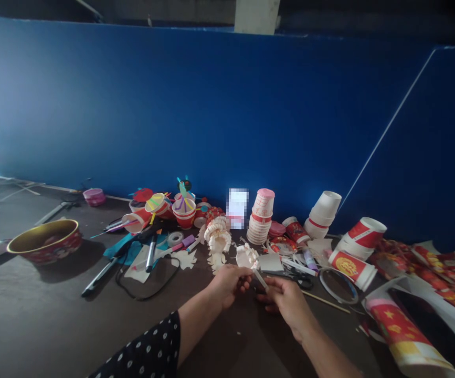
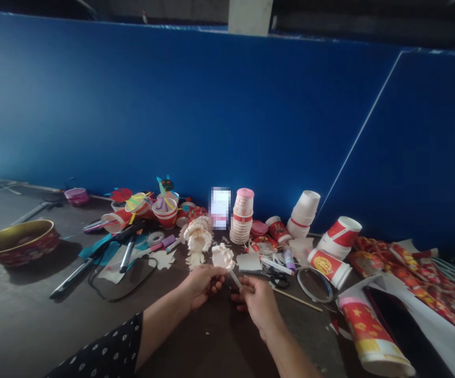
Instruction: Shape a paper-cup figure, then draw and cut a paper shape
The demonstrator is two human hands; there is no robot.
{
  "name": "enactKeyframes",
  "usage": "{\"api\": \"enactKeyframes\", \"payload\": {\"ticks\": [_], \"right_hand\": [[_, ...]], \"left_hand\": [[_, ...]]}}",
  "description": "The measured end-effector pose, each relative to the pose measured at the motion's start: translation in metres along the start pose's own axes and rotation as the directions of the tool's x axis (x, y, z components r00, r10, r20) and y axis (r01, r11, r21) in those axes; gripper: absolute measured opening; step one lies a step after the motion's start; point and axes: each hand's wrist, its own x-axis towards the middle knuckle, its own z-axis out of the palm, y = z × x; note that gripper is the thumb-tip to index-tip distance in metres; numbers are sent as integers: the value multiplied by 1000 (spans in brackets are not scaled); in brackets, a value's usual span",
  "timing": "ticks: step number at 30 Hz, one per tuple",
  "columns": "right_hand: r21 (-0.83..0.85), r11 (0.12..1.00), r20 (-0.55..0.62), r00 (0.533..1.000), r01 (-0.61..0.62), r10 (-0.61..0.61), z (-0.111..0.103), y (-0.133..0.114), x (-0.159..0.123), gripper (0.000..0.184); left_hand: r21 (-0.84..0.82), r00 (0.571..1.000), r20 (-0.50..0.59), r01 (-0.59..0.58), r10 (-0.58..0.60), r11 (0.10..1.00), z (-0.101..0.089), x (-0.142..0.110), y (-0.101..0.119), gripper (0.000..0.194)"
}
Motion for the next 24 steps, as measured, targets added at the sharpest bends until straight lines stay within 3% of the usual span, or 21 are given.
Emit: {"api": "enactKeyframes", "payload": {"ticks": [9,24], "right_hand": [[-21,1000,-21,1000,4,-4,1,2,1,13],[-143,990,-24,1000,3,-7,4,-7,-6,17]], "left_hand": [[-29,1000,-20,11,-12,1000,2,-3,1,16],[7,1000,-1,12,-12,1000,1,-3,1,15]]}}
